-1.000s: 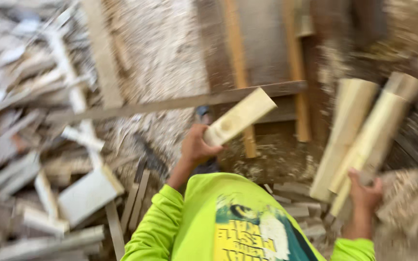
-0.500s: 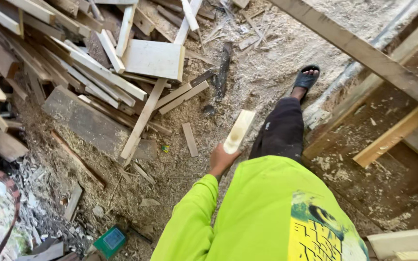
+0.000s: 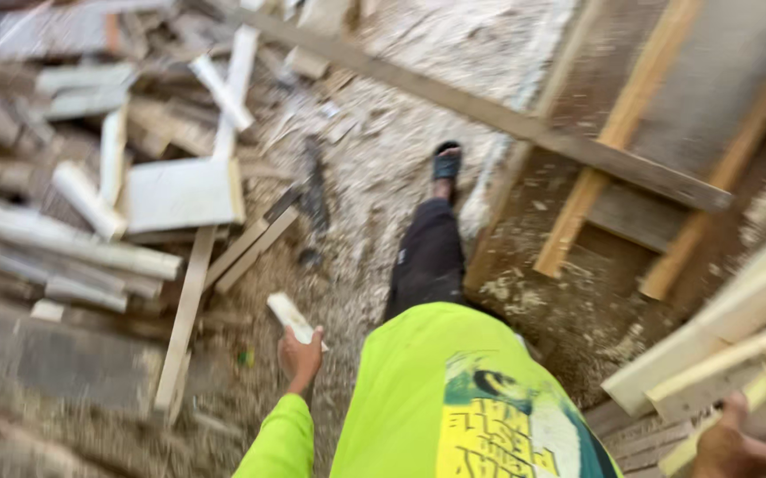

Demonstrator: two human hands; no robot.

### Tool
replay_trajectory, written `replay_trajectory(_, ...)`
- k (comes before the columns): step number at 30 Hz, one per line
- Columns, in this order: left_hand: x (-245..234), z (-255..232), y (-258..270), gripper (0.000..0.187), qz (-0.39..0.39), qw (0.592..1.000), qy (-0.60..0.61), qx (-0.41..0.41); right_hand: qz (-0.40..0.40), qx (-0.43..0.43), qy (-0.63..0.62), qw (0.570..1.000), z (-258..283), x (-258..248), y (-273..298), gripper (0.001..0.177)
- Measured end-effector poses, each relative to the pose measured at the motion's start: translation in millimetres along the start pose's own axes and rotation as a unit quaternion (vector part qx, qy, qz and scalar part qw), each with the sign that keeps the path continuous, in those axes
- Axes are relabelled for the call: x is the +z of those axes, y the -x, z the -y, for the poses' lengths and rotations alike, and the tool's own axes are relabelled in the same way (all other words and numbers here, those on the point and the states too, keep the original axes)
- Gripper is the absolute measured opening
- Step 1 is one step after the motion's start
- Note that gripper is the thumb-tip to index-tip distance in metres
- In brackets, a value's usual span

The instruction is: The person measures and marks a piece of wood, uses a hammer to attach it to a larger wooden frame, and then cleans up wood scraps by picking them up by hand.

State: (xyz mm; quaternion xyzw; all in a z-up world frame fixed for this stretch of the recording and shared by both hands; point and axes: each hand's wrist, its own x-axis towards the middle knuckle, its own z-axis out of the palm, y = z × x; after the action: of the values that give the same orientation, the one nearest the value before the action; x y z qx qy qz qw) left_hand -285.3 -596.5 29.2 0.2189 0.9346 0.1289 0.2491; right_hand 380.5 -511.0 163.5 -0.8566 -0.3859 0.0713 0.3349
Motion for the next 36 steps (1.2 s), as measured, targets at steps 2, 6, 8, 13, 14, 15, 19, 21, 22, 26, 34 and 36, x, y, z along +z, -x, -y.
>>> replay_trajectory(2,6,-68,-7,0.075,-0.027,0.982,0.044,0.181,0.108,0.037,-0.059,0.992,11,9,-21,0.045)
replay_trajectory(6,19,-248,6,0.098,0.157,0.892,0.178,0.385,0.392,0.118,-0.251,0.877,70,23,-26,0.051)
replay_trajectory(8,16,-338,18,0.117,0.212,0.803,0.194,0.522,0.485,0.195,-0.212,0.825,107,40,-13,0.06)
replay_trajectory(13,5,-456,13,0.07,0.497,0.675,0.291,0.461,0.737,0.113,-0.298,0.597,168,93,-10,0.062)
replay_trajectory(14,9,-462,1,0.057,0.488,0.701,0.256,0.452,0.736,0.132,-0.259,0.612,176,105,-24,0.065)
replay_trajectory(15,20,-463,-8,0.045,0.48,0.723,0.221,0.444,0.731,0.152,-0.218,0.628,181,111,-39,0.069)
replay_trajectory(19,89,-446,-30,0.038,0.454,0.821,0.297,0.179,0.652,-0.037,0.085,0.753,210,140,-105,0.067)
replay_trajectory(21,121,-440,-37,0.04,0.47,0.812,0.325,0.12,0.598,-0.01,0.262,0.758,226,158,-114,0.087)
replay_trajectory(22,134,-437,-39,0.041,0.465,0.815,0.329,0.101,0.529,-0.093,0.283,0.795,234,168,-117,0.089)
replay_trajectory(26,181,-449,-43,0.04,0.448,0.818,0.357,0.051,0.325,-0.275,0.26,0.867,245,202,-123,0.093)
replay_trajectory(34,201,-456,-55,0.043,0.451,0.793,0.403,0.071,0.239,-0.307,0.16,0.907,226,237,-129,0.079)
replay_trajectory(36,198,-469,-59,0.044,0.448,0.794,0.409,0.05,0.239,-0.301,0.161,0.909,229,249,-139,0.078)
